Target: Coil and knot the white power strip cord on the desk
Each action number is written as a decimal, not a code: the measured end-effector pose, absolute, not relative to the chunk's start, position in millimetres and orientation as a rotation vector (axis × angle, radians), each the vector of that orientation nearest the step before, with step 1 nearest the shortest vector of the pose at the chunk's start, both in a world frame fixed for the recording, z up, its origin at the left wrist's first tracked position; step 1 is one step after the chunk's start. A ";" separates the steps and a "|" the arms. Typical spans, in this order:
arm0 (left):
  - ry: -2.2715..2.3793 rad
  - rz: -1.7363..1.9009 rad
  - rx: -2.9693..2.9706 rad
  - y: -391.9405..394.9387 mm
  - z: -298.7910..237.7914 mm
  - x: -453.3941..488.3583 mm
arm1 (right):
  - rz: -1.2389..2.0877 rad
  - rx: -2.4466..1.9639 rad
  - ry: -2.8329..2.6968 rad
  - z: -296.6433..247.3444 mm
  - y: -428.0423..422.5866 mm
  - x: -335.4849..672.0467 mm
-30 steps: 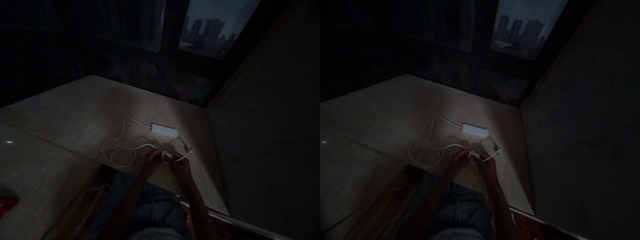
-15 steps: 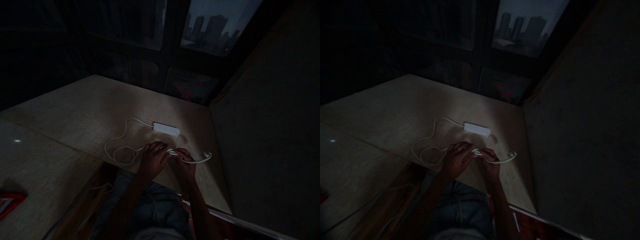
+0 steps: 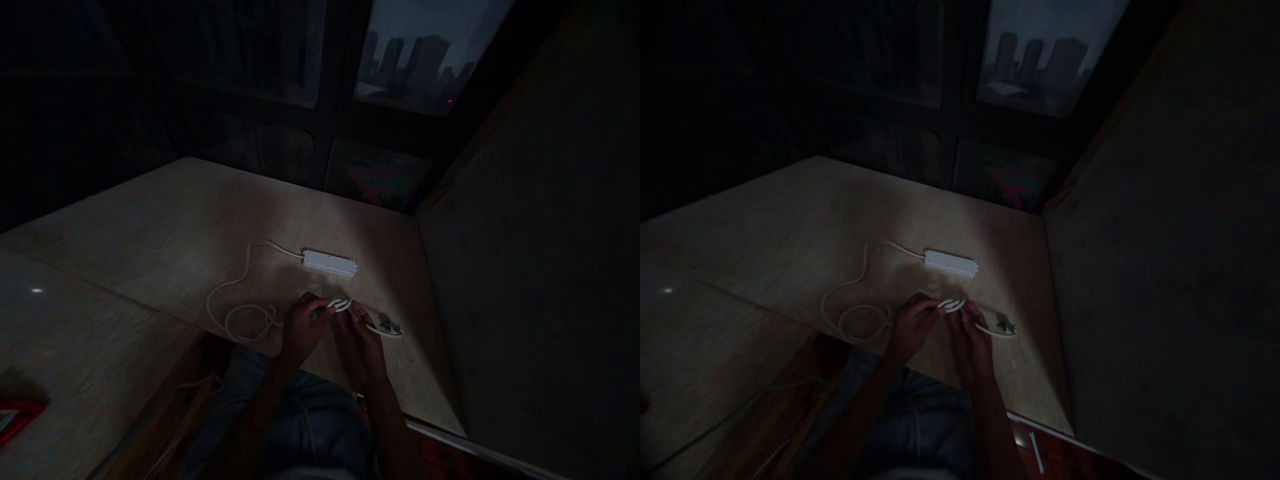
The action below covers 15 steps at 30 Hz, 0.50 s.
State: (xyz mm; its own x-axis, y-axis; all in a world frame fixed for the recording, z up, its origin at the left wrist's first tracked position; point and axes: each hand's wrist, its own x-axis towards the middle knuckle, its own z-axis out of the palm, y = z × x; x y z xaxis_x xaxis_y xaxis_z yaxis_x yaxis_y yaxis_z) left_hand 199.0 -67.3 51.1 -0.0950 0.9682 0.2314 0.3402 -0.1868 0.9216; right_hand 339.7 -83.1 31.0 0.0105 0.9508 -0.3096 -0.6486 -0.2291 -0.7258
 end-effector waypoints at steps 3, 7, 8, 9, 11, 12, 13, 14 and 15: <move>1.436 1.454 1.412 -68.5 47.9 201.8 | 1.837 -0.876 -0.538 36.9 -91.2 346.1; 1.427 1.455 1.223 -70.4 47.6 202.6 | 2.011 -1.013 -0.769 46.7 -101.8 357.8; 1.418 1.444 1.176 -70.9 47.0 202.8 | 1.981 -1.062 -0.793 49.8 -101.8 359.6; 1.404 1.438 1.140 -71.5 46.1 203.2 | 1.915 -1.104 -0.796 53.1 -100.4 360.7; 1.363 1.424 1.119 -73.0 44.1 204.4 | 1.721 -1.166 -0.762 59.8 -93.5 361.3; 1.342 1.415 1.131 -73.9 43.2 205.3 | 1.632 -1.189 -0.755 62.9 -88.7 360.9; 1.325 1.404 1.153 -75.0 42.5 206.2 | 1.560 -1.207 -0.764 65.6 -83.6 360.1; 1.313 1.391 1.183 -76.1 42.0 207.1 | 1.511 -1.221 -0.792 67.9 -78.7 359.0; 1.304 1.376 1.220 -77.3 41.7 208.0 | 1.478 -1.236 -0.837 69.7 -74.3 357.6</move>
